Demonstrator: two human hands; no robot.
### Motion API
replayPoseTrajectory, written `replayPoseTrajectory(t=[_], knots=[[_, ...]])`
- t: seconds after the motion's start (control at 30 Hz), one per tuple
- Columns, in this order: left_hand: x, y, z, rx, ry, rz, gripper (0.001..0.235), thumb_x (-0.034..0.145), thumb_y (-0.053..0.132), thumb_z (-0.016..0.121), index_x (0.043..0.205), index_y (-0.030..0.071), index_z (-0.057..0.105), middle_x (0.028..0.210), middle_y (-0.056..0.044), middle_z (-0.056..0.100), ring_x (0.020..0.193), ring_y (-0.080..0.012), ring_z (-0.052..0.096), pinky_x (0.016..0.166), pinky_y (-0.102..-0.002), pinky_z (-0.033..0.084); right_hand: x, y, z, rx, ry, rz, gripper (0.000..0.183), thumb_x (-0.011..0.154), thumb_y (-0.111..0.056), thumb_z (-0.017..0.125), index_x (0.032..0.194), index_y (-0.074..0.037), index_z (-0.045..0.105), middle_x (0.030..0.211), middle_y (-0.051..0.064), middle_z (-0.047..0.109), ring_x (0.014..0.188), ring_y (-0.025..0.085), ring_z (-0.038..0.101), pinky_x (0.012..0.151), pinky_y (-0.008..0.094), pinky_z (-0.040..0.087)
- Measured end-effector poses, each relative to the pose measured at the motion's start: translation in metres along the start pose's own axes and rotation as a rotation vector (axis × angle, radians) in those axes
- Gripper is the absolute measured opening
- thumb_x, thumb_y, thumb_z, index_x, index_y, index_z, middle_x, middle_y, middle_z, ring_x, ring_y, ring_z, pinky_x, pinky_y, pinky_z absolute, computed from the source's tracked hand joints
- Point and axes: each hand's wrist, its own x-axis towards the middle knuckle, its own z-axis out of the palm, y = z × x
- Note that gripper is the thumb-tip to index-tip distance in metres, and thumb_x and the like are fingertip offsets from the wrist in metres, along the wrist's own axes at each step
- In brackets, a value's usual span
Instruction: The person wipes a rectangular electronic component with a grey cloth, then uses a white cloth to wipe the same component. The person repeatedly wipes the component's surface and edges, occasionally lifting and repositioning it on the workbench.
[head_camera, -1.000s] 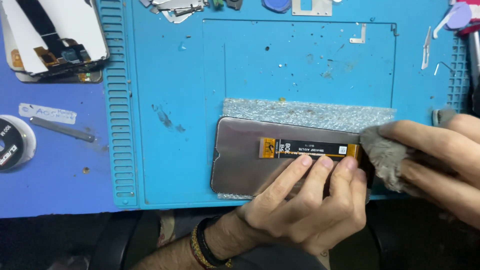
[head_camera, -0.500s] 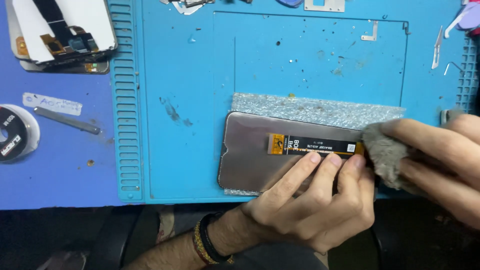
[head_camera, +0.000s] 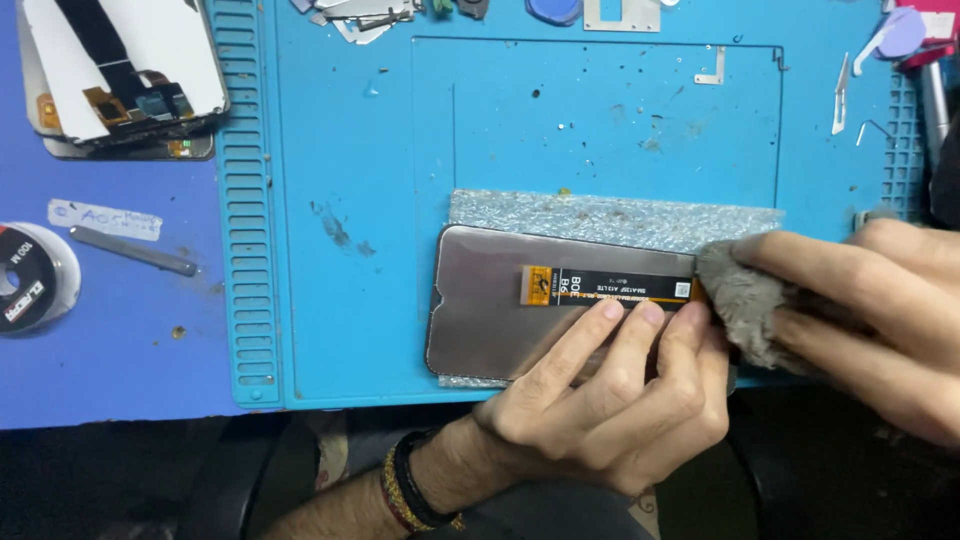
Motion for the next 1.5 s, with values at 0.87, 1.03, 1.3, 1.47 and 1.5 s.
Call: replayPoseTrajectory(t=[0.87, 1.03, 1.3, 1.47, 1.5], knots=[[0.000, 0.001, -0.003, 0.003, -0.012, -0.004, 0.006, 0.115, 0.029, 0.068, 0.113, 0.028, 0.074, 0.114, 0.015, 0.073, 0.106, -0.0019, 0.069, 0.103, -0.017, 0.058, -0.020, -0.009, 0.012, 0.163, 0.019, 0.414, 0.029, 0.096, -0.017, 0.054, 0.117, -0.002, 0.066, 0.144, 0.013, 0.063, 0.075, 0.028, 0.054, 0.070, 0.041, 0.048], [0.001, 0.003, 0.002, 0.002, 0.009, 0.006, 0.010, 0.114, 0.023, 0.066, 0.111, 0.028, 0.074, 0.111, 0.015, 0.073, 0.105, -0.0022, 0.068, 0.102, -0.017, 0.058, 0.003, -0.006, 0.001, 0.127, 0.044, 0.238, 0.021, 0.098, -0.015, 0.052, 0.102, 0.003, 0.061, 0.141, 0.022, 0.063, 0.068, 0.032, 0.055, 0.061, 0.045, 0.047], [0.001, 0.004, 0.002, 0.007, 0.014, 0.013, 0.017, 0.114, 0.024, 0.057, 0.108, 0.028, 0.072, 0.108, 0.015, 0.073, 0.105, -0.0031, 0.068, 0.101, -0.018, 0.058, 0.010, -0.003, -0.005, 0.027, 0.012, 0.056, 0.026, 0.102, -0.013, 0.043, 0.103, 0.003, 0.063, 0.137, 0.028, 0.061, 0.066, 0.034, 0.057, 0.057, 0.044, 0.051], [0.003, 0.003, -0.001, -0.004, -0.009, -0.008, 0.004, 0.113, 0.029, 0.071, 0.111, 0.028, 0.074, 0.112, 0.016, 0.074, 0.104, -0.0022, 0.069, 0.101, -0.017, 0.059, -0.015, -0.014, 0.007, 0.214, 0.099, 0.411, 0.022, 0.093, -0.017, 0.057, 0.104, 0.002, 0.061, 0.133, 0.026, 0.068, 0.069, 0.031, 0.059, 0.065, 0.043, 0.048], [0.004, 0.006, 0.001, -0.015, -0.007, -0.007, 0.004, 0.113, 0.029, 0.071, 0.111, 0.028, 0.074, 0.112, 0.016, 0.074, 0.104, -0.0022, 0.069, 0.101, -0.017, 0.059, -0.020, -0.017, 0.007, 0.213, 0.093, 0.421, 0.022, 0.093, -0.017, 0.057, 0.104, 0.002, 0.061, 0.133, 0.026, 0.068, 0.069, 0.031, 0.059, 0.065, 0.043, 0.048]])
